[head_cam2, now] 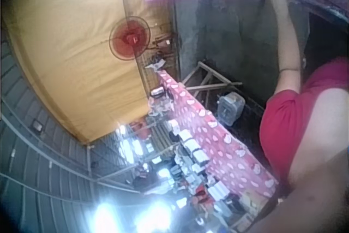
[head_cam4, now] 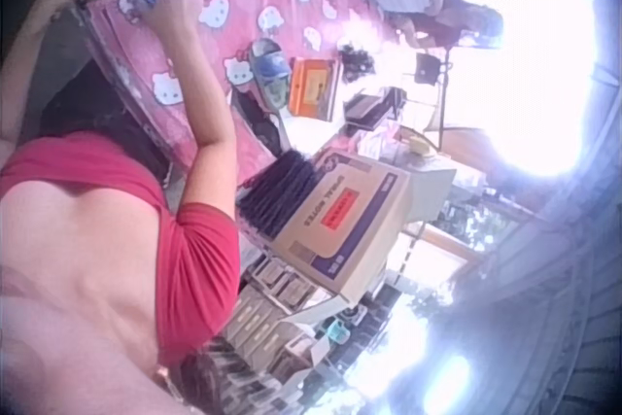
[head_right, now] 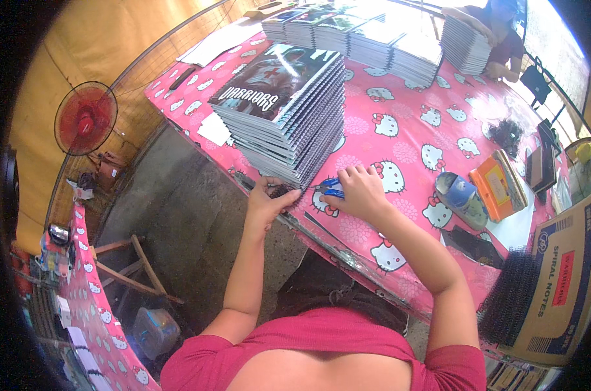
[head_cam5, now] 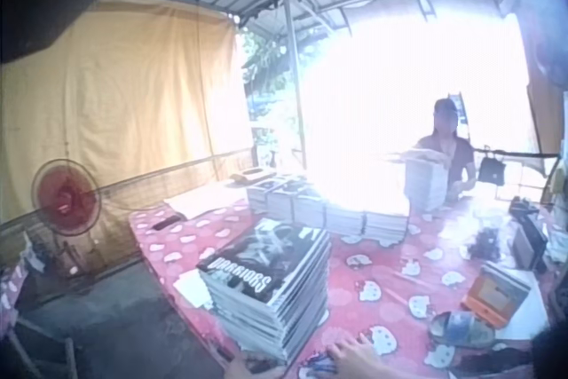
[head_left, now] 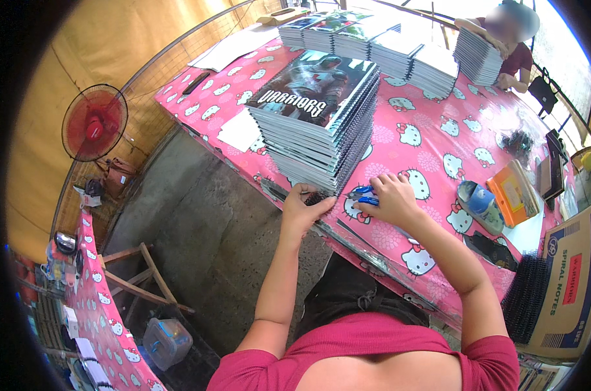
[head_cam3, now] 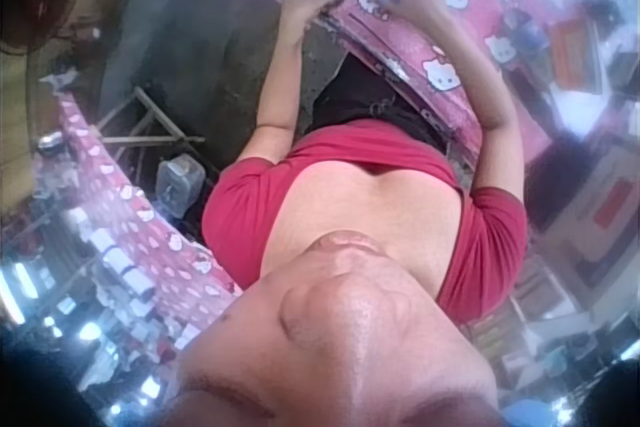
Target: The person uses shears to trim the ends of a plastic spiral binding on a stack of notebooks, then moves the stack aside to a different position on the table.
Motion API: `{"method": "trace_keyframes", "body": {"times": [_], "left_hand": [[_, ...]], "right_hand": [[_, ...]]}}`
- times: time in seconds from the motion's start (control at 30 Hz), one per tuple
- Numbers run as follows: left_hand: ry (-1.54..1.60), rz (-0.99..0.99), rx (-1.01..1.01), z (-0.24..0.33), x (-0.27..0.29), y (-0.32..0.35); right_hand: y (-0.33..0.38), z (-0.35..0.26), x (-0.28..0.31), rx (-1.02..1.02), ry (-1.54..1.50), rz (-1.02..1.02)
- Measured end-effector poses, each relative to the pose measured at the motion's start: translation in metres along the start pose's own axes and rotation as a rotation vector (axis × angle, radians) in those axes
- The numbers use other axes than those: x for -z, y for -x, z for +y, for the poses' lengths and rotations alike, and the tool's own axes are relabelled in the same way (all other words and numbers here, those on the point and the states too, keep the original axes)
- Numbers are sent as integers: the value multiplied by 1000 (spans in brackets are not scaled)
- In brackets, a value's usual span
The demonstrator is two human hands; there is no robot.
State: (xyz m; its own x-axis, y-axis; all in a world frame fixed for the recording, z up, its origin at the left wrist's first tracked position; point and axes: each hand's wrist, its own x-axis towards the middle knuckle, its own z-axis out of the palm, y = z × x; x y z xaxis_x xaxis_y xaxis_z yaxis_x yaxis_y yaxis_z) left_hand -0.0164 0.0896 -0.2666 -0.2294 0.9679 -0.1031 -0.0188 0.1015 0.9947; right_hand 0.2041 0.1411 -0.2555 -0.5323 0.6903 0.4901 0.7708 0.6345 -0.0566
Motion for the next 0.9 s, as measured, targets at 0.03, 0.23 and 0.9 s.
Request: {"method": "trace_keyframes", "body": {"times": [0.03,0.23,0.9], "left_hand": [[-60,19,-52,-1,-3,2],[-201,60,-102,-23,4,-7],[-483,124,-199,-6,-5,5]], "right_hand": [[-1,-1,-2,106,40,189],[-14,-21,17,-218,-100,-531],[-10,-15,5,-147,-79,-436]]}}
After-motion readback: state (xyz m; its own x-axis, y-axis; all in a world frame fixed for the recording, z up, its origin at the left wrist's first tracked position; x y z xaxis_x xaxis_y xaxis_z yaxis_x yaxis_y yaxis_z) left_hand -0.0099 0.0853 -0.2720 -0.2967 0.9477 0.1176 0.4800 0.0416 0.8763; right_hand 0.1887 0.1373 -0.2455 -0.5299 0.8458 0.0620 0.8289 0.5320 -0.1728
